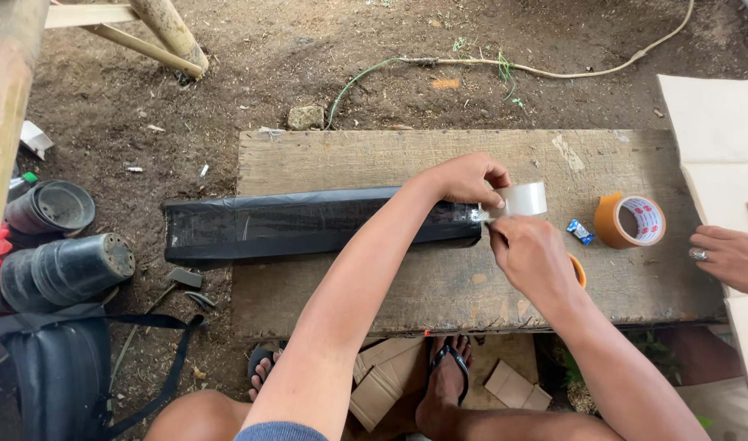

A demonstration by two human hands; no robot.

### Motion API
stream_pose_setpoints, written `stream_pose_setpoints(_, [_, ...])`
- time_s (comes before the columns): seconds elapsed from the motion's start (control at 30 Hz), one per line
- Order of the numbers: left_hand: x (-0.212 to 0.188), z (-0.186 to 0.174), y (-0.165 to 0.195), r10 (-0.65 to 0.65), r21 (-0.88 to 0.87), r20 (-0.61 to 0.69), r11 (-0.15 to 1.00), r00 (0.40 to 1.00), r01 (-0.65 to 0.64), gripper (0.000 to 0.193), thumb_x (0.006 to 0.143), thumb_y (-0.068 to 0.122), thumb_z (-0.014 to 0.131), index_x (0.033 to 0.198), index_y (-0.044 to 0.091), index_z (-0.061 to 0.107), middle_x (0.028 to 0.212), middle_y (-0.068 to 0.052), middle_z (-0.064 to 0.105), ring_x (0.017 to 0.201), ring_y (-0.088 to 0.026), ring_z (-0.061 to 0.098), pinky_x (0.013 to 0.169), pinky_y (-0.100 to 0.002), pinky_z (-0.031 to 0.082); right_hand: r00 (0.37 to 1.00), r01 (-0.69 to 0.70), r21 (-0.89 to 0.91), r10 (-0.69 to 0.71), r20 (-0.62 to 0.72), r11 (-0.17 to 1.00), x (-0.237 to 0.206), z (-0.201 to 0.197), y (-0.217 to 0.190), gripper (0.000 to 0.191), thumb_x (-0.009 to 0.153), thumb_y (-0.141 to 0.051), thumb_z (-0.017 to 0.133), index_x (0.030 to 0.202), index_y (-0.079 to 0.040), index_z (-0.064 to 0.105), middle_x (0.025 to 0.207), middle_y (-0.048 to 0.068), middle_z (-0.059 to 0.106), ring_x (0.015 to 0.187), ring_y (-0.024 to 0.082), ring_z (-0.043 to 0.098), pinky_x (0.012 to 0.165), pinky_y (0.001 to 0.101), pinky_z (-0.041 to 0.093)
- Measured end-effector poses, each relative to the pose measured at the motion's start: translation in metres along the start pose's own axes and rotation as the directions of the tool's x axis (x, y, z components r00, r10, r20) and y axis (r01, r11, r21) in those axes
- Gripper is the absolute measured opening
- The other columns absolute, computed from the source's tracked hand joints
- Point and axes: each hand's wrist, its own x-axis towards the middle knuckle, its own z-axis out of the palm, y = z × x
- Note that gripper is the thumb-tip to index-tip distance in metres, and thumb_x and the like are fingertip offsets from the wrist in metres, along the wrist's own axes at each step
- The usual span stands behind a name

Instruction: The person wraps a rectangular object in black plastic and secures it with clear packing tape. They repeatedly rotate the object, apply tape along its length, and smooth the tape to ensure it adheres.

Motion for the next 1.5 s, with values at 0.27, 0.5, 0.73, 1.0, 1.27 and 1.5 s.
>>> stream_pose_setpoints(0.27, [0.006,0.003,-0.016,0.095,0.149,0.012,0.984,0.995,-0.096,0.038,0.063,0.001,0.080,0.100,0.006,0.076,0.106,-0.009,0.079,0.102,-0.022,0.073,0.094,-0.035,0.056,0.707,-0.226,0.075,0.111,0.698,0.971,-0.012,0.010,0.028,0.010,0.076,-0.018,0.079,0.080,-0.010,0.078,0.082,0.006,0.081,0.085,0.024,0.078,0.080,0.0388,0.058])
stream_pose_setpoints(0.5, [-0.001,0.031,0.001,0.157,0.371,-0.355,0.929,0.921,-0.016,0.029,0.071,-0.003,0.072,0.099,0.005,0.076,0.104,-0.013,0.077,0.098,-0.027,0.074,0.088,-0.037,0.059,0.596,-0.101,-0.020,0.077,0.799,0.995,-0.030,0.029,0.035,0.035,0.071,-0.034,0.087,0.091,-0.007,0.077,0.097,0.008,0.081,0.094,0.025,0.076,0.083,0.0364,0.058])
stream_pose_setpoints(0.73, [-0.069,-0.004,0.074,0.137,0.035,-0.792,0.983,0.595,-0.180,0.031,0.082,0.000,0.070,0.112,0.000,0.065,0.105,-0.011,0.072,0.090,-0.018,0.071,0.078,-0.032,0.060,0.987,-0.118,0.065,0.110,0.116,0.991,-0.025,-0.008,0.040,0.077,0.098,-0.055,0.061,0.136,0.011,0.053,0.118,0.033,0.067,0.110,0.046,0.065,0.095,0.0505,0.049])
stream_pose_setpoints(1.0, [-0.327,-0.033,0.133,0.114,0.036,-0.910,0.980,0.399,-0.196,0.019,0.087,-0.003,0.052,0.100,-0.003,0.066,0.087,-0.005,0.066,0.080,-0.012,0.059,0.072,-0.026,0.049,0.765,-0.457,0.180,0.282,0.579,0.871,-0.027,0.035,-0.008,0.088,0.094,-0.073,0.044,0.138,0.003,0.053,0.135,0.029,0.061,0.127,0.041,0.060,0.106,0.0452,0.045])
stream_pose_setpoints(1.27, [-0.439,0.021,0.123,-0.007,-0.066,-0.840,0.994,0.543,-0.090,0.019,0.083,0.000,0.053,0.096,-0.001,0.068,0.083,-0.002,0.067,0.075,-0.012,0.061,0.066,-0.027,0.050,0.985,0.000,-0.091,0.016,0.172,0.996,-0.038,-0.065,-0.130,0.116,0.070,-0.067,0.075,0.159,-0.010,0.026,0.161,0.020,0.036,0.145,0.037,0.038,0.114,0.0485,0.036])
stream_pose_setpoints(1.5, [-0.400,0.091,0.118,0.097,0.140,-0.520,0.990,0.849,-0.028,0.029,0.081,0.004,0.060,0.109,0.001,0.067,0.107,-0.011,0.064,0.090,-0.020,0.065,0.078,-0.034,0.056,0.846,0.140,0.253,-0.248,0.472,0.957,-0.100,-0.084,-0.241,0.116,0.071,-0.044,0.084,0.163,-0.022,0.016,0.131,0.015,0.066,0.119,0.033,0.064,0.101,0.0434,0.049])
